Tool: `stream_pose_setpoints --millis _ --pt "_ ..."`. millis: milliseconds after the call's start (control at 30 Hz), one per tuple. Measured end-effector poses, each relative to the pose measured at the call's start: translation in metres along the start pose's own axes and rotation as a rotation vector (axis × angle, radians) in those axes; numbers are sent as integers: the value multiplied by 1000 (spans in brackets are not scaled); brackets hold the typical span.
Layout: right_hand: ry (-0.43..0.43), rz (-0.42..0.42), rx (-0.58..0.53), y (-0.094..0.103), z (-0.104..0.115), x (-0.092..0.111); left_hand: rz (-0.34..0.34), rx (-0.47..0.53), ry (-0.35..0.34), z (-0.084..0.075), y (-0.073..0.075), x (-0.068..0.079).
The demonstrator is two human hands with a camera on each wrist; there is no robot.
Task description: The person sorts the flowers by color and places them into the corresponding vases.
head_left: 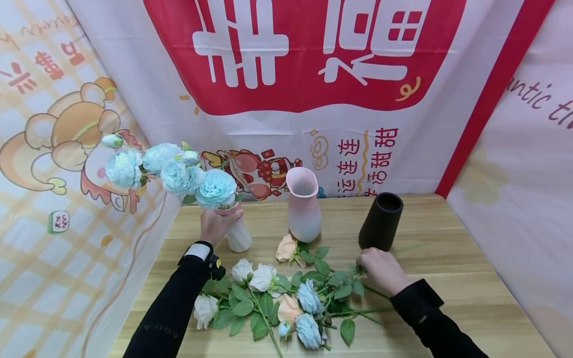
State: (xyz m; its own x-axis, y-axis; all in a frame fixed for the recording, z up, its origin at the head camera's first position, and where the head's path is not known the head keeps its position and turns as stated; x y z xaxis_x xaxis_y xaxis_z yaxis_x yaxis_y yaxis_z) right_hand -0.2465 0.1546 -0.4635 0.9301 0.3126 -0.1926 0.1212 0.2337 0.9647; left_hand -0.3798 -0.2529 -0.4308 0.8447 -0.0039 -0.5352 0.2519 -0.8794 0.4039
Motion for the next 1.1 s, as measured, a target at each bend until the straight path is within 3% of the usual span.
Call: stream_pose_setpoints --millis 467,1100 --pt "-4 -163 59 44 6 4 -4 -20 19 6 0 1" --pt "141 -429 -14 95 23 18 7 -64 26 7 1 1"
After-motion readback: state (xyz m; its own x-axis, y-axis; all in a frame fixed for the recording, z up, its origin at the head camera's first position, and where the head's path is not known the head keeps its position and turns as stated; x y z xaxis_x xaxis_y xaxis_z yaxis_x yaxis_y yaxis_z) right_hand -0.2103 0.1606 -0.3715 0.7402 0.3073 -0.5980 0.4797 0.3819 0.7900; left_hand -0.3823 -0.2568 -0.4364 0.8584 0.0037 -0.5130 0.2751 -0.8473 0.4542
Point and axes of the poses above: each hand's wrist, its own x-axis away from the middle knuckle, its own y-axis out of the back of the hand, z = x × y, the point moved 10 cm from there along -x, towards the middle knuckle, and after that the axes turned 14 degrees about -y, right-handed, at the moved point
